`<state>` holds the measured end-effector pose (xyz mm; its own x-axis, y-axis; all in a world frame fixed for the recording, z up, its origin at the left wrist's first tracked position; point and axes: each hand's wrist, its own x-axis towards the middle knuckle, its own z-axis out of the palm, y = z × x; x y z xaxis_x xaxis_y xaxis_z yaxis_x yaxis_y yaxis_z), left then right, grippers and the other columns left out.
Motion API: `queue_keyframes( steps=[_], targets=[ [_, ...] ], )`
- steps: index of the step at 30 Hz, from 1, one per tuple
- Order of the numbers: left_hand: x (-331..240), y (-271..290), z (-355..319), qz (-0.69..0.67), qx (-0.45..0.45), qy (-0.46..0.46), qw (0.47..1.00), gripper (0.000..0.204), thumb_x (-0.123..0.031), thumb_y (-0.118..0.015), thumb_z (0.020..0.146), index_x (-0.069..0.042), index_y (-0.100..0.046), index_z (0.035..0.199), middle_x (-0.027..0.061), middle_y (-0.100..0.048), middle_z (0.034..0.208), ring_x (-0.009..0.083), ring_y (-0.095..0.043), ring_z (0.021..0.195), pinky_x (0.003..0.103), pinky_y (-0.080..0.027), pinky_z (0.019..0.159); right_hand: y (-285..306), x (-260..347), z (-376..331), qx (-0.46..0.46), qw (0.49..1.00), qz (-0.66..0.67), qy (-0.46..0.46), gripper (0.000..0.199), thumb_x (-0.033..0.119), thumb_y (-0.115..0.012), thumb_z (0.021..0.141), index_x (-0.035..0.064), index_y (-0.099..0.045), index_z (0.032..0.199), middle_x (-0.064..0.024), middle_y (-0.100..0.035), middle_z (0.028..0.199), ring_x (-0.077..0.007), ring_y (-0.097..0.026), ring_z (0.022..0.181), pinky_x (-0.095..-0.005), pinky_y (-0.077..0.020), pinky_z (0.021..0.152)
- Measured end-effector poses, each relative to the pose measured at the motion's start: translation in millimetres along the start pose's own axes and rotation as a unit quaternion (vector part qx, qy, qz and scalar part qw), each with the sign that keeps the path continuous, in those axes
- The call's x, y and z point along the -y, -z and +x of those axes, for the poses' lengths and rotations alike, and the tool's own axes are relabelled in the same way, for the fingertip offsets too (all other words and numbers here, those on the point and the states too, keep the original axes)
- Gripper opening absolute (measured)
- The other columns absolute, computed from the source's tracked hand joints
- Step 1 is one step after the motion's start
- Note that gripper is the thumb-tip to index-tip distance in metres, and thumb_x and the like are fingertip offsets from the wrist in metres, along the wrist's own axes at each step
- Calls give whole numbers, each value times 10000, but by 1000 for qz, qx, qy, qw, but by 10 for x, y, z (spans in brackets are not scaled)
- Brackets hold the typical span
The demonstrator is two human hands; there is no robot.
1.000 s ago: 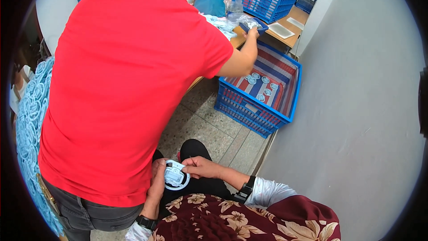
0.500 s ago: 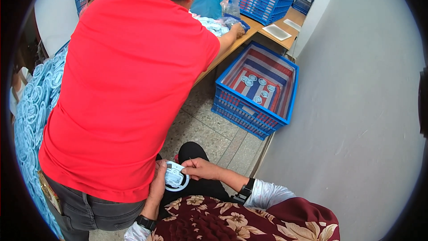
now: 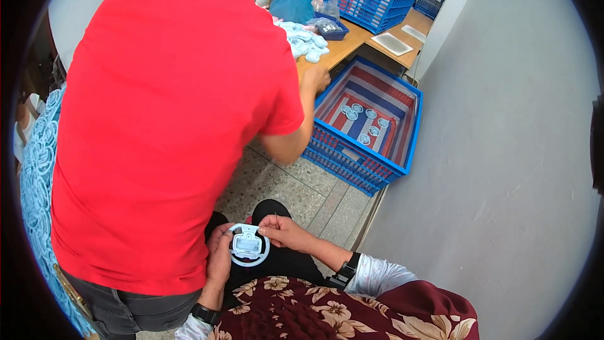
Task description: The person picks up a blue plastic frame and inserts metal clips into it by hand before placing it in a blue crate. They then receive a blue tray of clips from another worker and continue the assembly.
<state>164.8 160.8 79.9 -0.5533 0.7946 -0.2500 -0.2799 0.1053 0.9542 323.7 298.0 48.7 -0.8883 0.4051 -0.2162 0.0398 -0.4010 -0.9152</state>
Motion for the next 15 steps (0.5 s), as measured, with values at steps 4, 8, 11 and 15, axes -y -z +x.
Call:
queue_keyframes(
  steps=[4, 8, 11, 15],
  targets=[
    [96, 141, 2, -5, 9, 7, 1000, 201, -144, -517, 942, -4, -602, 1058, 23, -635, 910, 98, -589, 800, 228, -470, 742, -21, 80, -1, 9, 1000, 15, -26, 193, 250, -598, 969, 61, -581, 1006, 52, -533, 689, -28, -392, 504, -191, -282, 441],
    [-28, 191, -71, 41, 24, 17, 999, 188, -158, -549, 949, -9, -615, 1044, 2, -632, 892, 78, -570, 755, 212, -464, 708, -30, 69, 38, 31, 998, 6, -47, 195, 247, -603, 964, 59, -590, 1015, 52, -547, 707, -25, -402, 515, -185, -294, 454],
    [-78, 137, -143, 28, 81, 59, 995, 189, -172, -591, 943, -8, -616, 1033, -10, -618, 876, 64, -555, 751, 214, -460, 696, -48, 45, 111, 54, 997, -42, -34, 197, 244, -597, 964, 55, -600, 1016, 52, -555, 713, -25, -401, 511, -184, -303, 460],
    [6, 298, -161, 98, 108, 101, 984, 222, -174, -651, 912, -2, -620, 1048, -21, -612, 876, 54, -555, 786, 214, -461, 713, -41, 16, 172, 60, 987, -147, -15, 262, 320, -583, 967, 70, -656, 938, 44, -567, 682, -40, -461, 539, -208, -369, 495]
  ],
)
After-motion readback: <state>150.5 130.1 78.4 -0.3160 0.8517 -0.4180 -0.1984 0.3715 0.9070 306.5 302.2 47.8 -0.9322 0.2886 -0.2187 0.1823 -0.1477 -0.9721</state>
